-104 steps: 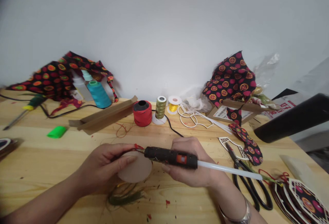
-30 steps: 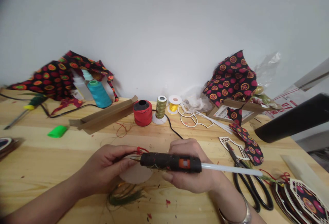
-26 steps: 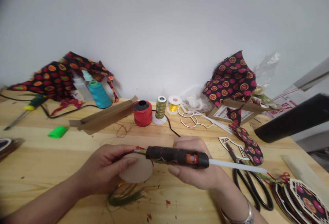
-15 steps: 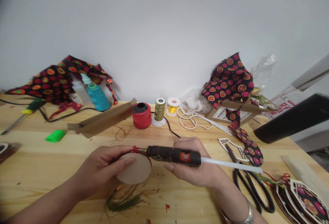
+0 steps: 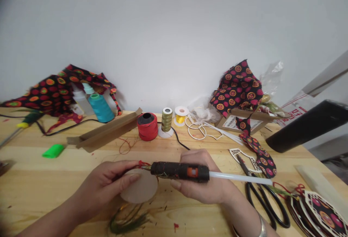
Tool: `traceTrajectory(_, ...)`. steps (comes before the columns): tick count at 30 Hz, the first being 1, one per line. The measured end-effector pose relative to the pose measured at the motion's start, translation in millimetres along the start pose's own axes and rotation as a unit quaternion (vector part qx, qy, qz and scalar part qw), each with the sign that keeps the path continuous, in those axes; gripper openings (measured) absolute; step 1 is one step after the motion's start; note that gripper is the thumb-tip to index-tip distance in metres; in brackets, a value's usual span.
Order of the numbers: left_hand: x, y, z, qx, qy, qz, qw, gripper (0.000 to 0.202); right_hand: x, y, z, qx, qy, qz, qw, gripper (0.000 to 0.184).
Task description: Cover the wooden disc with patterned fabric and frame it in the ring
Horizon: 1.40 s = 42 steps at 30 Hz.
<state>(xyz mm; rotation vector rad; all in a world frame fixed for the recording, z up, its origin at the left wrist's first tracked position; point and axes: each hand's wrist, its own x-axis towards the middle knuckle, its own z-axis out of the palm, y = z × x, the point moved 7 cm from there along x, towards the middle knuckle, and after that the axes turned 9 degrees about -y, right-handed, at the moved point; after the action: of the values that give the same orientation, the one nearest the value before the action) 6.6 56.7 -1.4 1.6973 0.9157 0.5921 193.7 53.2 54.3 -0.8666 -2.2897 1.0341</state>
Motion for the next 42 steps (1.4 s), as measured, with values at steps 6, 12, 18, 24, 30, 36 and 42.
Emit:
traceTrajectory(6,-2.3,0.3,-9.2,0.061,0.04,0.033,0.997,0.023,1.5,-1.0,-1.5,-0.004,0.021,0.006,1.0,0.033)
traceTrajectory(12,0.2,-17.3,-12.1,0.056,0.048,0.012,0.997,0.025,3.1,0.6,-4.1,0.012,0.04,0.015,0.999,0.036)
traceTrajectory(18,1.8,-8.8,-12.3,0.057,0.066,0.023,0.996,0.024,1.2,3.3,-3.4,0.017,0.049,0.013,0.999,0.033)
traceTrajectory(24,2.0,0.6,-10.0,0.054,0.052,0.023,0.997,0.025,0.3,3.4,-5.5,-0.008,0.056,0.022,0.998,0.032)
traceTrajectory(30,0.7,-2.1,-5.4,0.007,0.035,0.008,0.999,0.021,-0.1,-2.0,-0.9,-0.027,0.026,0.006,0.999,0.028)
traceTrajectory(36,0.5,-0.8,-4.5,-0.003,0.036,0.011,0.999,0.018,-0.4,-5.5,2.4,-0.046,0.001,0.013,0.999,0.027)
traceTrajectory(42,0.1,0.8,-1.9,-0.008,0.014,0.006,1.0,0.019,0.2,-3.1,2.3,-0.064,0.006,0.012,0.998,0.028)
